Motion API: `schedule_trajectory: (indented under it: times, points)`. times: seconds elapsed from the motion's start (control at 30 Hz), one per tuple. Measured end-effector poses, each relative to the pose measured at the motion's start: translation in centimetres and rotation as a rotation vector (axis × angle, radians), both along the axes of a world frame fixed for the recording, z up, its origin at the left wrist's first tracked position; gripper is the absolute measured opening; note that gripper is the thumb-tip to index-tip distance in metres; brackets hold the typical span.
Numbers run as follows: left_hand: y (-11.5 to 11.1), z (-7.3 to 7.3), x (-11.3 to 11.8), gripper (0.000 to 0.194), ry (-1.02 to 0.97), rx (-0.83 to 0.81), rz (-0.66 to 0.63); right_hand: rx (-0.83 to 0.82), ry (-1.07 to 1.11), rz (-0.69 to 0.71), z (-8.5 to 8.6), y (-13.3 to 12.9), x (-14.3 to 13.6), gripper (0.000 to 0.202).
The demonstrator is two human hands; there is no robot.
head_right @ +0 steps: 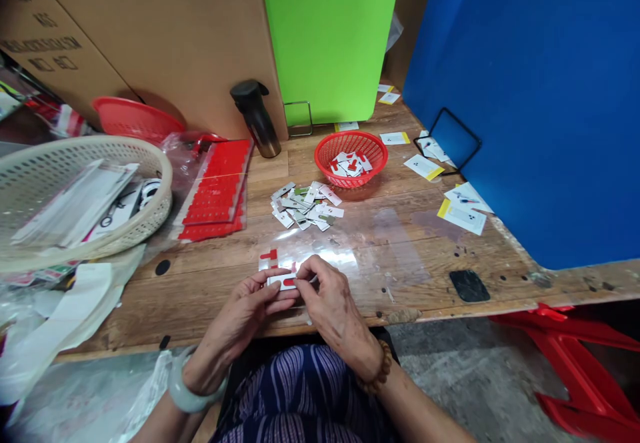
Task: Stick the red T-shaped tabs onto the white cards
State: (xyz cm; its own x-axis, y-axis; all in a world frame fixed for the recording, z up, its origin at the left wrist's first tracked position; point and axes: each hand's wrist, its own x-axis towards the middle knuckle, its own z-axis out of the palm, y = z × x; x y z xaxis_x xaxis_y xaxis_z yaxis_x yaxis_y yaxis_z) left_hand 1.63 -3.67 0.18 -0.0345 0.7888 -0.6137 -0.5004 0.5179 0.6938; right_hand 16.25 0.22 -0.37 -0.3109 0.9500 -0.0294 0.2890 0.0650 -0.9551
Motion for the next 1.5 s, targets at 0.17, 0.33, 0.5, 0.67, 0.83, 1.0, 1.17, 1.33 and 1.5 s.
schedule_trajectory:
  times: [0.17, 0.33, 0.5, 0.67, 0.83, 1.0, 1.17, 1.33, 1.5]
  points:
    - [0.0, 0.0, 0.0, 0.025, -0.01, 0.011, -0.007, -0.023, 0.001, 0.003, 0.1, 0.0, 0.0, 0.009]
    - [0.0, 0.1, 0.0, 0.025, -0.007, -0.005, 0.008, 0.002, -0.001, 0.001, -0.3, -0.1, 0.0, 0.011]
    - [0.0, 0.1, 0.1, 0.026, 0.003, -0.002, 0.006, 0.039, 0.001, -0.004, -0.8, -0.1, 0.0, 0.011]
    - [0.0, 0.0, 0.1, 0.027, -0.001, -0.006, 0.013, 0.048, -0.01, -0.003, -0.8, -0.1, 0.0, 0.012]
    - [0.0, -0.1, 0.1, 0.026, 0.003, 0.004, -0.007, 0.062, -0.023, -0.012, -0.8, -0.1, -0.1, 0.012]
    - [0.0, -0.2, 0.3, 0.029, 0.04, 0.017, -0.015, 0.057, -0.01, 0.002, -1.1, -0.1, -0.1, 0.012]
    - [0.1, -0.7, 0.4, 0.034, 0.122, 0.029, -0.002, 0.044, -0.006, -0.008, -1.1, -0.2, -0.2, 0.013]
    - [0.2, -0.8, 0.3, 0.033, 0.287, 0.087, 0.005, 0.033, -0.015, -0.034, -1.0, -0.7, -0.4, 0.011]
    - [0.2, -0.6, 0.2, 0.031, 0.362, 0.127, 0.004, 0.04, 0.028, -0.075, -1.1, -1.0, -0.5, 0.012]
